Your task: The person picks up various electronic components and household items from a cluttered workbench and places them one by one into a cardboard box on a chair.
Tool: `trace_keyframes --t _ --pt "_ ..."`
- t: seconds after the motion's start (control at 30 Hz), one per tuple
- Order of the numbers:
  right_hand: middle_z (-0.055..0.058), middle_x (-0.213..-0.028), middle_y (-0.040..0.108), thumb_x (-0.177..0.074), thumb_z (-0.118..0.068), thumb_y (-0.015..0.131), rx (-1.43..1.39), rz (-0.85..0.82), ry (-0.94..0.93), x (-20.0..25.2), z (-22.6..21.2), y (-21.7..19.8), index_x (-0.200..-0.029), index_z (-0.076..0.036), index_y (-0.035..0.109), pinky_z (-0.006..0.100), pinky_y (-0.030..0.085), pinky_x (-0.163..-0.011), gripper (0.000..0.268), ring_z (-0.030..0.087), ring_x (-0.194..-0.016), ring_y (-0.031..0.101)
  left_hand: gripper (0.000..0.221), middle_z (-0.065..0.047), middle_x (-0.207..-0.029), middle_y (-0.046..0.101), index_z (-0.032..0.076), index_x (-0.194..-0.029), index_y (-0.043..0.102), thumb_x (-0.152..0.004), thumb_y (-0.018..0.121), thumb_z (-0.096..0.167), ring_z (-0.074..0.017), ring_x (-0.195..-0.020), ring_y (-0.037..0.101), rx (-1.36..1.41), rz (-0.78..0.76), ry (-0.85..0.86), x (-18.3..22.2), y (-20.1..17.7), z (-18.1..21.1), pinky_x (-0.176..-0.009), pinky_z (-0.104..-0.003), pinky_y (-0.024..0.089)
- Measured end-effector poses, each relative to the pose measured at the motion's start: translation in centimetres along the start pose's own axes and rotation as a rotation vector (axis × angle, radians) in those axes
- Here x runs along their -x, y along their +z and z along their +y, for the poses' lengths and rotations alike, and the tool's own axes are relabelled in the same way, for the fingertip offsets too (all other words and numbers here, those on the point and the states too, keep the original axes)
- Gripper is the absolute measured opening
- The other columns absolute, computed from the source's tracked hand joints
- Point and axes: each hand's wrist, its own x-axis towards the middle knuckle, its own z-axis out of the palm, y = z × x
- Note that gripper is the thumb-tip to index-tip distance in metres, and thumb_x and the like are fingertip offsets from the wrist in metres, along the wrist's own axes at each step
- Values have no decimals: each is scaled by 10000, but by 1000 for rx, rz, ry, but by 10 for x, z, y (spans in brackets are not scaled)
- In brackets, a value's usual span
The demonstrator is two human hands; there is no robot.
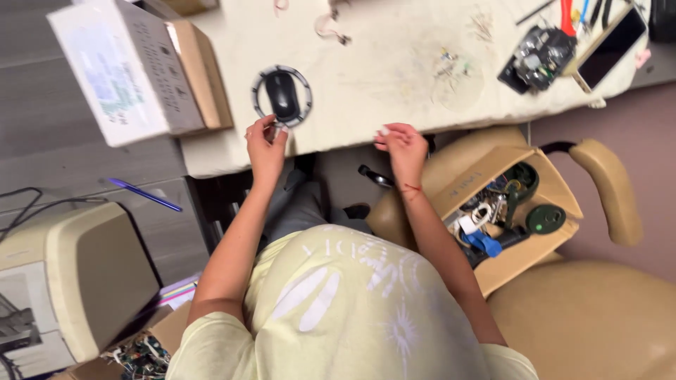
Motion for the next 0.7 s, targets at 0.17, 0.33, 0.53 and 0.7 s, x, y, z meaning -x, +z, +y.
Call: trace_keyframes --t 0.17,0.33,0.53,0.7 --pt "220 -922 753 -894 -27 741 -4 -142 137 -36 12 99 -1084 53 695 279 689 -734 211 213 -787 787 630 -295 -1345 416 -37 -1427 495 -868 775 41 -525 -1277 502 25 53 5 -29 -7 1 -993 -520 554" --pt "222 -934 749 -864 -54 776 -7 -168 204 -55 20 147 -1094 57 693 292 688 -739 268 232 -793 789 693 -310 -1382 420 -60 -1461 456 -868 774 107 -478 -1289 538 100 -15 -148 -59 -3 -34 -1029 -458 567" --pt "143 -841 737 -820 -94 837 107 -91 180 -65 15 164 -1048 17 727 253 668 -676 276 148 -661 759 628 -233 -1295 532 -14 -1439 525 -869 756 114 -378 -1172 650 187 -78 -266 -81 -4 -38 -1031 -426 553" --pt "116 -836 732 -817 -88 811 120 -74 210 -69 2 170 -1104 38 716 229 642 -674 328 115 -629 730 559 -189 -1192 570 1 -1379 576 -853 755 58 -334 -1059 696 166 -46 -225 -90 1 -34 -955 -389 589"
